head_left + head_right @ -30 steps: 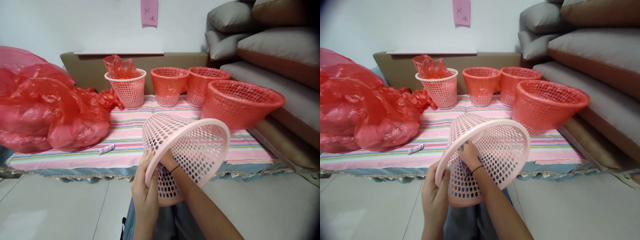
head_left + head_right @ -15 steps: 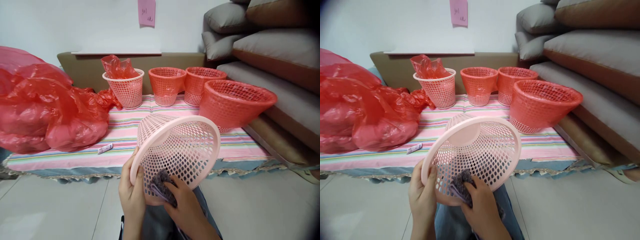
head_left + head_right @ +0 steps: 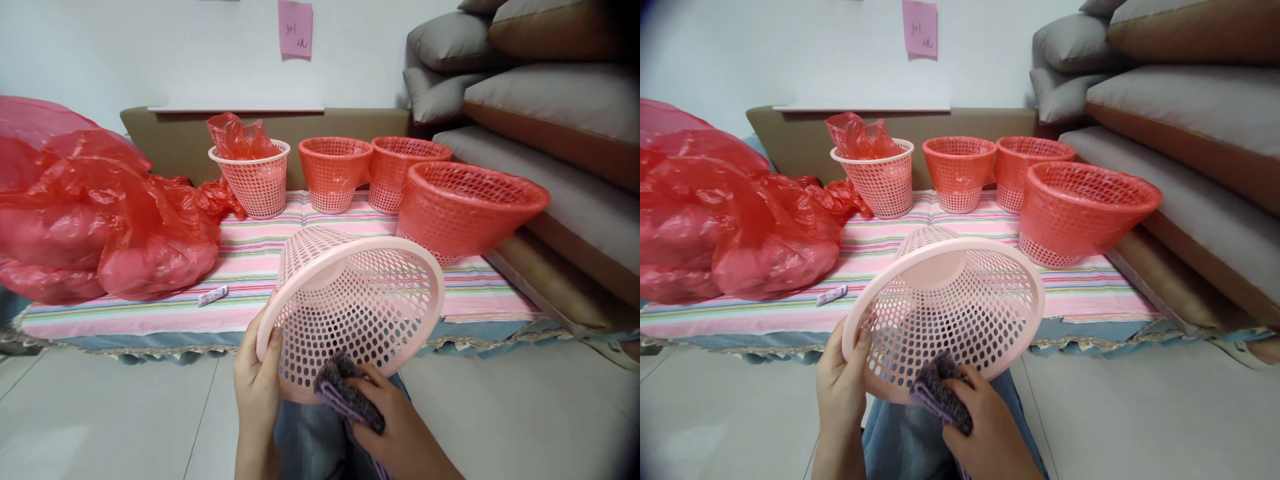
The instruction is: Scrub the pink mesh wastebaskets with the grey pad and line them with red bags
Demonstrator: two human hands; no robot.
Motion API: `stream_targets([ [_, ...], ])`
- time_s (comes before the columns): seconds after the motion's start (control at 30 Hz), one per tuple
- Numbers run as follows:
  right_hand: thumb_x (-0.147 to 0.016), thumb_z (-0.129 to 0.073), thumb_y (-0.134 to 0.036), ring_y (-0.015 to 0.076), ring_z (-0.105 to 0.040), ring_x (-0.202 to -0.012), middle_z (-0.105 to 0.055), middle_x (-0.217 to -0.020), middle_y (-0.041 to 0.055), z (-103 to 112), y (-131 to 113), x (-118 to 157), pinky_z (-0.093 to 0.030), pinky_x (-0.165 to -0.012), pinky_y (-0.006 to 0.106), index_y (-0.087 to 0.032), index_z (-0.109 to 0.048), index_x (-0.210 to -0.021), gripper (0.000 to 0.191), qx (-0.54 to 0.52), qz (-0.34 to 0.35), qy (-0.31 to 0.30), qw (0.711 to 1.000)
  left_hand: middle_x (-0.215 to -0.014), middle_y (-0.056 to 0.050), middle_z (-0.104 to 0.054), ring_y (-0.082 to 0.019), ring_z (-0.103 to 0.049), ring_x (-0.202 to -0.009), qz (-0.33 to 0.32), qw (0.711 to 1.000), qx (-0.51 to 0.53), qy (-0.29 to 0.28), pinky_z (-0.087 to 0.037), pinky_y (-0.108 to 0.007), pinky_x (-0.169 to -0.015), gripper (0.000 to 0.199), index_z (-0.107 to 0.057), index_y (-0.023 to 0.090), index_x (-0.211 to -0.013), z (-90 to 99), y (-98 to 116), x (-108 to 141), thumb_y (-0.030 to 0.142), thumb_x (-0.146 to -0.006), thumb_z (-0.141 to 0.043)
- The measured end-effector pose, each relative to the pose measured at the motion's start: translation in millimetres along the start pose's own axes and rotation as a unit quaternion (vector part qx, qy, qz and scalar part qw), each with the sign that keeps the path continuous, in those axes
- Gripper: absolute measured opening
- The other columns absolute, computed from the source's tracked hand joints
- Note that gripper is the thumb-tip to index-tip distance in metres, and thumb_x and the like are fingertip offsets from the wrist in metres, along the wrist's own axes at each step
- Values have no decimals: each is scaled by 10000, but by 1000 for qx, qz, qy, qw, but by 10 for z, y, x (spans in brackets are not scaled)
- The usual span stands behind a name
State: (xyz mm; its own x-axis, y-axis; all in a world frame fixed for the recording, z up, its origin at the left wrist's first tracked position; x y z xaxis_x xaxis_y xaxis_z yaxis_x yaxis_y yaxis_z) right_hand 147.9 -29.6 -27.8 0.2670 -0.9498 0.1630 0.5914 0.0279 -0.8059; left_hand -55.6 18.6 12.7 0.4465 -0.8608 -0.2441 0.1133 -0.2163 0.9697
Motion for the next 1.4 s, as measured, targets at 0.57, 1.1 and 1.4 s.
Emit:
stream_targets([
  [0.57,-841,-613,-294,276,-630,-1022,-659,-1143,139,79,18,-2036,-445,-883,348,-150,-712,-1042,267,284,-8,81,955,-1200,-41,-647,-226,-571,-1175,-63,997,-32,-25,-396,-343,-1061,271,-705,307,-1152,-1,38,-32,395,-909,-624],
  [1.1,-784,-580,-232,284,-580,-1077,-624,-1159,116,-89,-111,-688,-440,-970,400,-192,-722,-1093,343,202,-4,35,979,-1214,-61,-665,-266,-599,-1167,55,994,76,48,-408,-421,-1069,447,-666,266,-1182,82,-167,-59,475,-794,-745],
  [1.4,-738,-585,-200,306,-562,-1159,-610,-1272,115,-72,-217,-297,-423,-1018,448,-236,-732,-1133,423,143,-18,-8,989,-1221,-75,-669,-287,-628,-1165,103,982,147,51,-401,-517,-1095,507,-636,275,-1203,160,-244,-111,496,-767,-771],
])
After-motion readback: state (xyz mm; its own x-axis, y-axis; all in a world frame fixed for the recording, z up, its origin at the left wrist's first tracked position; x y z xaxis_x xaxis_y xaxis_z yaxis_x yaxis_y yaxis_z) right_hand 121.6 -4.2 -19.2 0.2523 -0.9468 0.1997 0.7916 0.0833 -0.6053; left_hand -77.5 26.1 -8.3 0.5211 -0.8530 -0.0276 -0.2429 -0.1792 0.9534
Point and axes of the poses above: each hand's wrist, its own x-axis away from the middle knuckle, its own z-axis out of the back of the hand, y = z × x, the point moved 3 cm from there along -x, towards the middle knuckle
